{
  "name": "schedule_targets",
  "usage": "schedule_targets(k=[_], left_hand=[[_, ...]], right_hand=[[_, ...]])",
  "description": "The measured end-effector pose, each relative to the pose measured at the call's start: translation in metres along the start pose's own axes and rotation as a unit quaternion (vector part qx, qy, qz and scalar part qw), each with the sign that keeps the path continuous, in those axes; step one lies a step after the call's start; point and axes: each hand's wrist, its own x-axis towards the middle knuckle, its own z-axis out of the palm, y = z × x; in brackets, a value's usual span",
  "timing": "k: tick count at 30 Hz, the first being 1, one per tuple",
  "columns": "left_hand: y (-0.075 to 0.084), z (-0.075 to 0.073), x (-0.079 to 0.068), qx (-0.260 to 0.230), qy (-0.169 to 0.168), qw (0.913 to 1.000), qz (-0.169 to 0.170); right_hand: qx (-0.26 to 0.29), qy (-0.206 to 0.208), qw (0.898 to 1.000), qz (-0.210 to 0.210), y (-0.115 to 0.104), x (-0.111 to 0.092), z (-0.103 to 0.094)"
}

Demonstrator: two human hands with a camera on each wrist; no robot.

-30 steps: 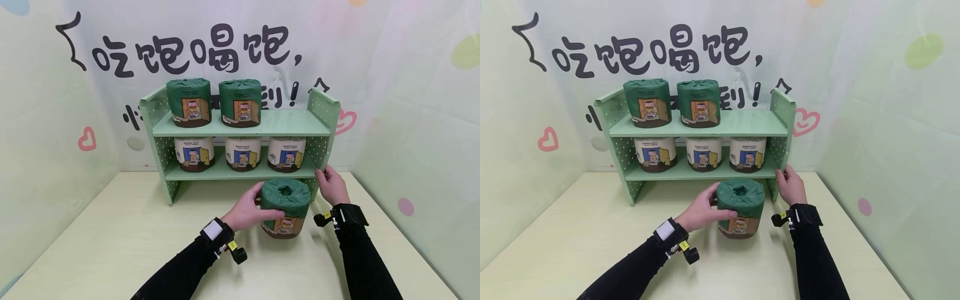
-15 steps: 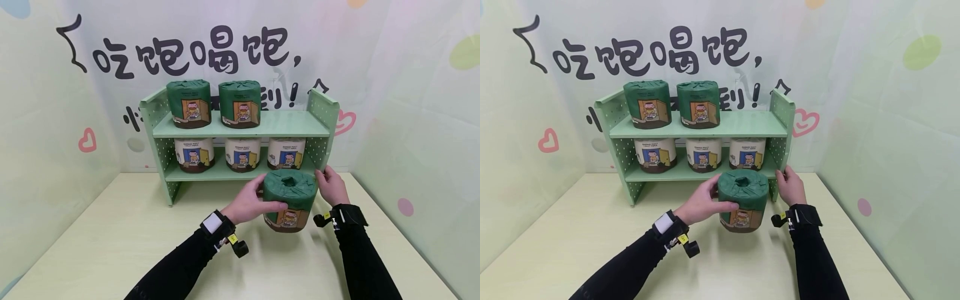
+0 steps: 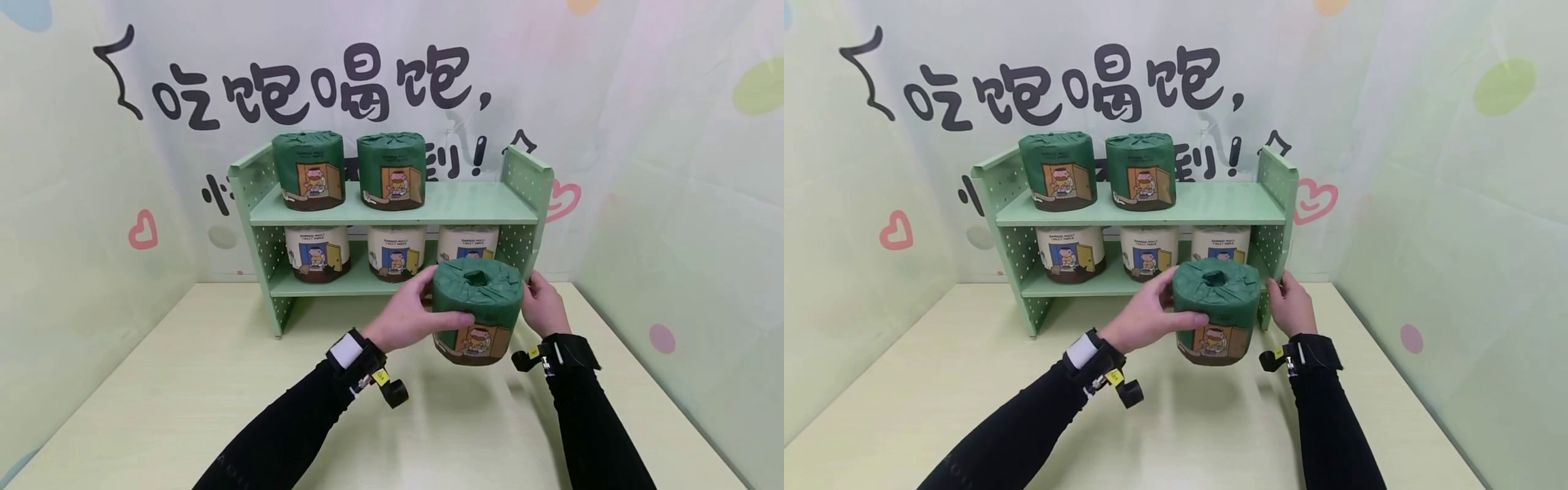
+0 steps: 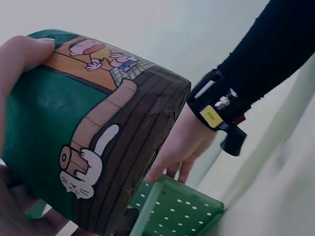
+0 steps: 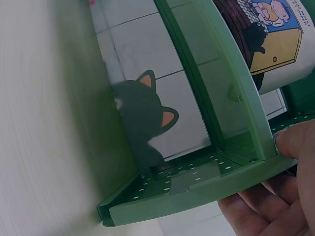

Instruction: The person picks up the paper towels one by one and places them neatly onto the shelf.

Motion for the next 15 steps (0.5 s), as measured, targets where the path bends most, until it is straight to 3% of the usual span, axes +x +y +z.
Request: schedule_targets(k=[9, 15], left_hand=[[0.021, -0.008, 0.015, 0.03, 0.01, 0.9991, 0.029], [0.035, -0.014, 0.029, 0.017, 0.029, 0.9986, 0.042]], right_hand=[[-0.02, 0.005, 1.0, 0.001, -0.001, 0.0, 0.0], [-0.015, 0.01, 1.0, -0.013, 0.0, -0.001, 0.0]])
